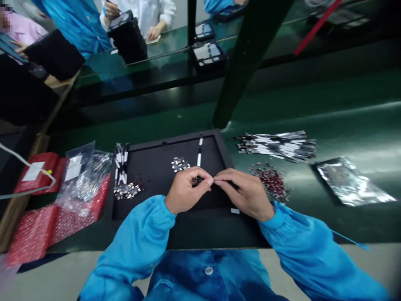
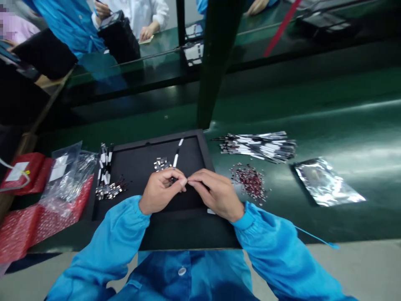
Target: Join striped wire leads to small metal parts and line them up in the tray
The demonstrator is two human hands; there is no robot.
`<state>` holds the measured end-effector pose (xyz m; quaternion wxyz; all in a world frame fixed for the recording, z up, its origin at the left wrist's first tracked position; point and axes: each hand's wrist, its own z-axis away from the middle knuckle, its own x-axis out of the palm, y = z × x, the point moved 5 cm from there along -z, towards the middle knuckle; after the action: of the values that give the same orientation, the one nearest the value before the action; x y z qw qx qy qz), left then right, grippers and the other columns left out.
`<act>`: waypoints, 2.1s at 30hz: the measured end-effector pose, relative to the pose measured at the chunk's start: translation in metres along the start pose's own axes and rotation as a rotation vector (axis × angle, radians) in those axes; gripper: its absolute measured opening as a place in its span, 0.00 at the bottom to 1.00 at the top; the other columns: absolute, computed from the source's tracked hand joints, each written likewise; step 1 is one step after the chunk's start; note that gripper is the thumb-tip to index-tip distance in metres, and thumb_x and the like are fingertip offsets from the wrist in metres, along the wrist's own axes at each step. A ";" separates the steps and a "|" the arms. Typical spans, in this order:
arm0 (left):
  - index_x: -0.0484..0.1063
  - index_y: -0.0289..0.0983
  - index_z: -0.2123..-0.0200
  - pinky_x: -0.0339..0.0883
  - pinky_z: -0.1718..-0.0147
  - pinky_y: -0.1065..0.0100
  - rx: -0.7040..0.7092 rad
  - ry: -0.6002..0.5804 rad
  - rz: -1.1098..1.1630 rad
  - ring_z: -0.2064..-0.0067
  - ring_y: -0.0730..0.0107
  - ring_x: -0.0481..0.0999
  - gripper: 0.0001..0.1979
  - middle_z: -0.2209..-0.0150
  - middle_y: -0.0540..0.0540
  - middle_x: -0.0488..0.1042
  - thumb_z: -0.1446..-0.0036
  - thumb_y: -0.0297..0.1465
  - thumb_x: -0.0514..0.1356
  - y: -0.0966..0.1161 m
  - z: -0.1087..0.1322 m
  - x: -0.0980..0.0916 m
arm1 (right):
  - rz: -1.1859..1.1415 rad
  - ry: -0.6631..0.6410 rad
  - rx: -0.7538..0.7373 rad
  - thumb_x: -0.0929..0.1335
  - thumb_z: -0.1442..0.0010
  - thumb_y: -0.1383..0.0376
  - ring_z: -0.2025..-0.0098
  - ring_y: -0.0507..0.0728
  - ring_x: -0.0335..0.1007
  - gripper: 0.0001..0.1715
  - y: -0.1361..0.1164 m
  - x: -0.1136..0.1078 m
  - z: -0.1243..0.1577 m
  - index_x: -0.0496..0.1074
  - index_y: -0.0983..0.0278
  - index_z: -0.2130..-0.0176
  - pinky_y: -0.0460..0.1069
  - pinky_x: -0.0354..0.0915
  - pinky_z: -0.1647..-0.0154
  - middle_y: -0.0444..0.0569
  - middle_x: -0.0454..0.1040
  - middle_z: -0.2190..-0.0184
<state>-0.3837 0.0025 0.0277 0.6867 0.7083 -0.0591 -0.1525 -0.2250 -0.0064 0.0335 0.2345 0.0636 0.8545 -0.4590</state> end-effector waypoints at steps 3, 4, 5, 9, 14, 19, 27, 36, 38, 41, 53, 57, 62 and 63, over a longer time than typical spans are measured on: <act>0.77 0.33 0.65 0.72 0.68 0.68 -0.130 0.011 0.154 0.69 0.70 0.77 0.08 0.67 0.44 0.77 0.43 0.34 0.65 -0.006 -0.003 -0.003 | -0.027 0.021 0.070 0.66 0.32 0.66 0.66 0.56 0.74 0.06 0.004 -0.002 -0.002 0.74 0.60 0.62 0.51 0.70 0.65 0.49 0.77 0.67; 0.77 0.33 0.63 0.73 0.68 0.68 -0.161 0.021 0.187 0.69 0.70 0.78 0.09 0.66 0.44 0.78 0.44 0.33 0.66 -0.008 -0.004 -0.004 | -0.033 0.017 0.095 0.66 0.32 0.66 0.66 0.56 0.73 0.06 0.006 -0.002 -0.002 0.73 0.61 0.62 0.51 0.69 0.65 0.49 0.76 0.67; 0.76 0.33 0.61 0.73 0.68 0.68 -0.184 0.031 0.214 0.69 0.70 0.79 0.10 0.65 0.44 0.78 0.45 0.33 0.67 -0.010 -0.005 -0.005 | -0.037 0.008 0.112 0.66 0.32 0.66 0.67 0.56 0.73 0.07 0.008 -0.001 -0.001 0.73 0.61 0.62 0.51 0.68 0.66 0.49 0.76 0.67; 0.69 0.34 0.58 0.73 0.70 0.70 -0.247 0.034 0.283 0.70 0.71 0.79 0.15 0.66 0.45 0.79 0.48 0.29 0.68 -0.014 -0.007 -0.005 | -0.043 -0.028 0.096 0.65 0.32 0.67 0.67 0.55 0.70 0.07 0.009 0.001 0.000 0.74 0.62 0.62 0.51 0.66 0.66 0.49 0.74 0.68; 0.69 0.34 0.62 0.72 0.71 0.70 -0.268 0.022 0.239 0.71 0.71 0.79 0.12 0.68 0.45 0.78 0.47 0.29 0.67 -0.015 -0.006 -0.003 | -0.021 -0.024 0.053 0.65 0.32 0.68 0.68 0.55 0.69 0.07 0.007 0.002 0.001 0.74 0.63 0.61 0.50 0.64 0.68 0.50 0.72 0.68; 0.68 0.34 0.55 0.71 0.71 0.71 -0.276 0.001 0.214 0.71 0.72 0.79 0.16 0.66 0.46 0.78 0.47 0.28 0.66 -0.015 -0.006 -0.002 | -0.022 -0.045 0.054 0.65 0.32 0.68 0.70 0.54 0.67 0.07 0.008 0.003 0.001 0.74 0.63 0.61 0.50 0.63 0.70 0.49 0.71 0.68; 0.67 0.34 0.54 0.71 0.71 0.70 -0.295 0.009 0.192 0.71 0.71 0.79 0.18 0.68 0.47 0.77 0.48 0.27 0.67 -0.016 -0.006 -0.002 | -0.003 -0.080 0.041 0.64 0.32 0.68 0.70 0.53 0.65 0.07 0.009 0.005 0.002 0.73 0.63 0.60 0.49 0.62 0.69 0.48 0.69 0.68; 0.58 0.36 0.42 0.72 0.71 0.71 -0.302 0.006 0.227 0.71 0.71 0.79 0.33 0.68 0.50 0.76 0.48 0.27 0.68 -0.016 -0.006 -0.004 | -0.021 -0.073 0.028 0.65 0.34 0.71 0.72 0.52 0.63 0.06 0.009 0.004 0.002 0.73 0.65 0.62 0.48 0.60 0.70 0.47 0.67 0.69; 0.57 0.36 0.41 0.72 0.71 0.71 -0.299 0.010 0.230 0.71 0.70 0.80 0.34 0.68 0.50 0.76 0.49 0.26 0.68 -0.016 -0.006 -0.004 | -0.021 -0.072 0.035 0.65 0.34 0.71 0.72 0.51 0.63 0.06 0.009 0.004 0.002 0.73 0.64 0.62 0.48 0.60 0.70 0.47 0.67 0.69; 0.58 0.36 0.42 0.72 0.71 0.71 -0.303 0.023 0.224 0.71 0.70 0.80 0.34 0.68 0.50 0.76 0.49 0.26 0.69 -0.015 -0.006 -0.003 | -0.036 -0.074 0.059 0.65 0.34 0.70 0.72 0.51 0.63 0.06 0.010 0.005 0.003 0.73 0.64 0.62 0.48 0.60 0.71 0.47 0.67 0.69; 0.64 0.35 0.44 0.72 0.65 0.69 -0.278 0.002 0.097 0.69 0.71 0.79 0.30 0.69 0.49 0.78 0.50 0.27 0.68 -0.014 -0.006 -0.004 | -0.149 -0.179 0.224 0.67 0.37 0.70 0.73 0.49 0.62 0.07 0.016 0.004 0.000 0.73 0.65 0.67 0.45 0.58 0.73 0.44 0.67 0.71; 0.65 0.36 0.44 0.71 0.64 0.69 -0.253 0.020 0.026 0.68 0.70 0.79 0.29 0.69 0.48 0.79 0.49 0.29 0.69 -0.014 -0.005 -0.005 | -0.169 -0.164 0.291 0.67 0.39 0.71 0.73 0.48 0.62 0.06 0.019 0.004 0.001 0.73 0.65 0.68 0.45 0.58 0.73 0.43 0.69 0.72; 0.66 0.36 0.44 0.68 0.67 0.71 -0.236 0.050 -0.040 0.69 0.71 0.78 0.29 0.68 0.48 0.81 0.49 0.30 0.70 -0.015 -0.004 -0.006 | -0.201 -0.128 0.347 0.67 0.41 0.72 0.74 0.48 0.61 0.06 0.021 0.005 0.003 0.73 0.65 0.70 0.44 0.56 0.75 0.43 0.69 0.73; 0.66 0.37 0.44 0.68 0.67 0.71 -0.230 0.053 -0.046 0.69 0.71 0.78 0.29 0.68 0.48 0.81 0.49 0.31 0.70 -0.014 -0.004 -0.006 | -0.208 -0.124 0.353 0.67 0.42 0.72 0.75 0.48 0.61 0.06 0.022 0.005 0.003 0.73 0.65 0.70 0.44 0.56 0.75 0.43 0.69 0.73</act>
<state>-0.3897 0.0086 0.0141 0.7611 0.6298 -0.0066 -0.1552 -0.2213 0.0034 0.0137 0.2231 -0.0132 0.7467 -0.6265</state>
